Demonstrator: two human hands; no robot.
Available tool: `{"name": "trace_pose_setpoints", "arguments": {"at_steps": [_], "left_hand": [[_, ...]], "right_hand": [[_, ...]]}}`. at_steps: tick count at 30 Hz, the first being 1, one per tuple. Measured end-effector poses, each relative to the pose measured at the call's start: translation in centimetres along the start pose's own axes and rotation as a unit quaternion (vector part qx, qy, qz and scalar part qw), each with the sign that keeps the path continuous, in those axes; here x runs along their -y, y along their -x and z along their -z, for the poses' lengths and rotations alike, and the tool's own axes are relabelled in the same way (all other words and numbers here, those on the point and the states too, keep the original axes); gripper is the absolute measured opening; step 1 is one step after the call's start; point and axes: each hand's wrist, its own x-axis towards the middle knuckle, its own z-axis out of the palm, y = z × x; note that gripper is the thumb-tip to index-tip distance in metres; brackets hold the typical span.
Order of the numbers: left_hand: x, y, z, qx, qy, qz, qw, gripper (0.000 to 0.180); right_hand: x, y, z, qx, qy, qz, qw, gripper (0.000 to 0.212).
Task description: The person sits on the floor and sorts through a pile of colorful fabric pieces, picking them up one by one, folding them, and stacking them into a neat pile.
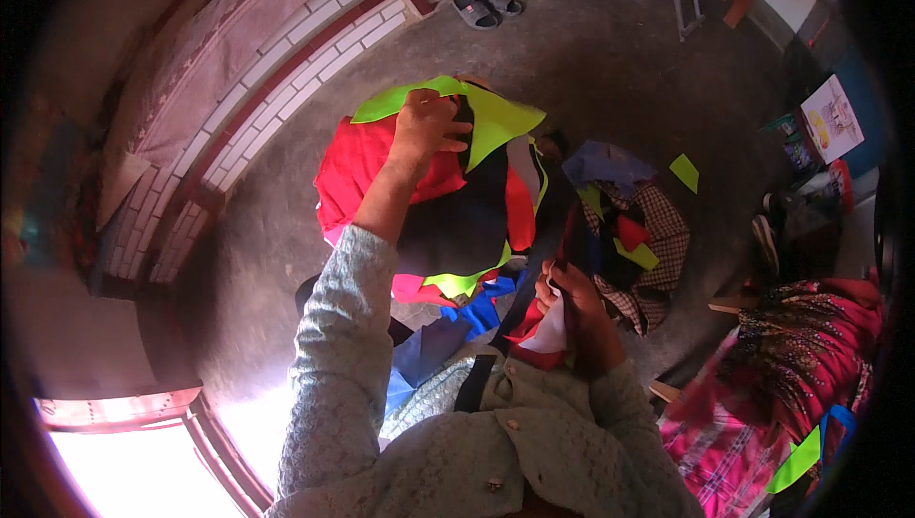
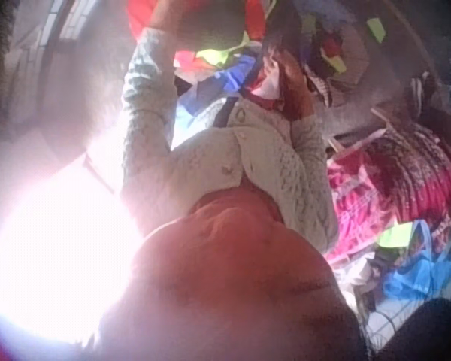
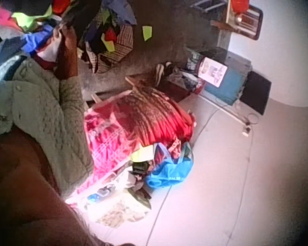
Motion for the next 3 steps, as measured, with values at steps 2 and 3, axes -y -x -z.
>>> {"name": "trace_pose_setpoints", "arguments": {"at_steps": [2,3], "left_hand": [[1.0,-0.3,0.6,0.018,-0.027,-0.026,0.999,0.053],[1.4,-0.4,0.6,0.041,-0.046,-0.047,0.997,0.055]], "right_hand": [[0.0,-0.1,0.1,-0.019,0.000,-0.003,1.000,0.019],[0.1,0.1,-0.6,-0.051,0.013,0.005,0.999,0.019]]}}
